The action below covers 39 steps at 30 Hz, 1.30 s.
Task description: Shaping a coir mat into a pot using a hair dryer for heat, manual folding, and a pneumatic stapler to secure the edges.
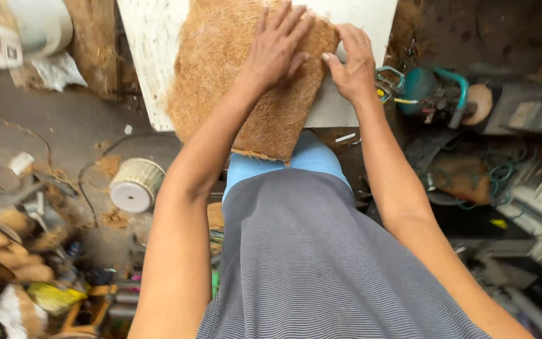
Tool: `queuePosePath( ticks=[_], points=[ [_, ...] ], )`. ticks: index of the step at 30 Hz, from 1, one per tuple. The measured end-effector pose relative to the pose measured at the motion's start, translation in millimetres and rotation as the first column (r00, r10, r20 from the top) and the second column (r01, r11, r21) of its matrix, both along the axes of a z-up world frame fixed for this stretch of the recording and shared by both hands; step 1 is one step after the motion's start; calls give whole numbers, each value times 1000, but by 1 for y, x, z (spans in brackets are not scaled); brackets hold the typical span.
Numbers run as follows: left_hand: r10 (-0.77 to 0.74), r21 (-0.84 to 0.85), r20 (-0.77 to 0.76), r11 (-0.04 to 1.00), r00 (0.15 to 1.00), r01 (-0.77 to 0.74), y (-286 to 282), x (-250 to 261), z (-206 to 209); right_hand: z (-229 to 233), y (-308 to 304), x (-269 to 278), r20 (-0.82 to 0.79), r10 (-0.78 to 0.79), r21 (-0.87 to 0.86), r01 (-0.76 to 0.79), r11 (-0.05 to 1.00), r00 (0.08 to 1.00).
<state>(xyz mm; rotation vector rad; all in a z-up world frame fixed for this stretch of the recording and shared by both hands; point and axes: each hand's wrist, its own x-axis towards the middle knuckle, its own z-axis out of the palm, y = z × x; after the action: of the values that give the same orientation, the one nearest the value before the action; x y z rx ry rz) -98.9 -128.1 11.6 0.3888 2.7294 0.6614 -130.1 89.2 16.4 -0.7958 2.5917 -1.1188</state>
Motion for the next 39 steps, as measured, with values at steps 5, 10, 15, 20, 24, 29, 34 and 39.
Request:
queuePosePath(
  ticks=[5, 10, 15, 20, 24, 29, 34, 39],
  points=[
    [-142, -31, -93, 990, 985, 140, -4, -16, -33, -21, 9, 10, -62, -119, 67, 123, 990, 991],
    [-248, -46, -145, 969, 958, 244, -9, -24, -47, -6, -3, 11, -137, -70, 126, 87, 988, 988],
    [-254, 41, -114, 965, 960, 260, -10, -28, -43, -2, -16, 14, -258, -93, 178, 142, 974, 962],
    [-260, 61, -140, 961, 955, 270, -12, -33, -55, 1, -20, 8, -74, -65, 244, 81, 967, 995],
    [-249, 112, -187, 956, 950, 272, -16, -31, -57, -9, -18, 6, 25, -41, 251, 33, 967, 999],
    [-245, 133, -83, 958, 966, 254, -16, -34, -65, -19, -13, -5, 80, -15, 290, -9, 957, 997],
    [-251, 158, -88, 952, 964, 262, -16, -36, -62, -28, -10, -14, 82, 25, 293, -49, 955, 996],
    [-215, 201, -48, 954, 975, 220, -18, -40, -70, -32, -4, -16, 116, -8, 233, -19, 972, 993]
  ],
)
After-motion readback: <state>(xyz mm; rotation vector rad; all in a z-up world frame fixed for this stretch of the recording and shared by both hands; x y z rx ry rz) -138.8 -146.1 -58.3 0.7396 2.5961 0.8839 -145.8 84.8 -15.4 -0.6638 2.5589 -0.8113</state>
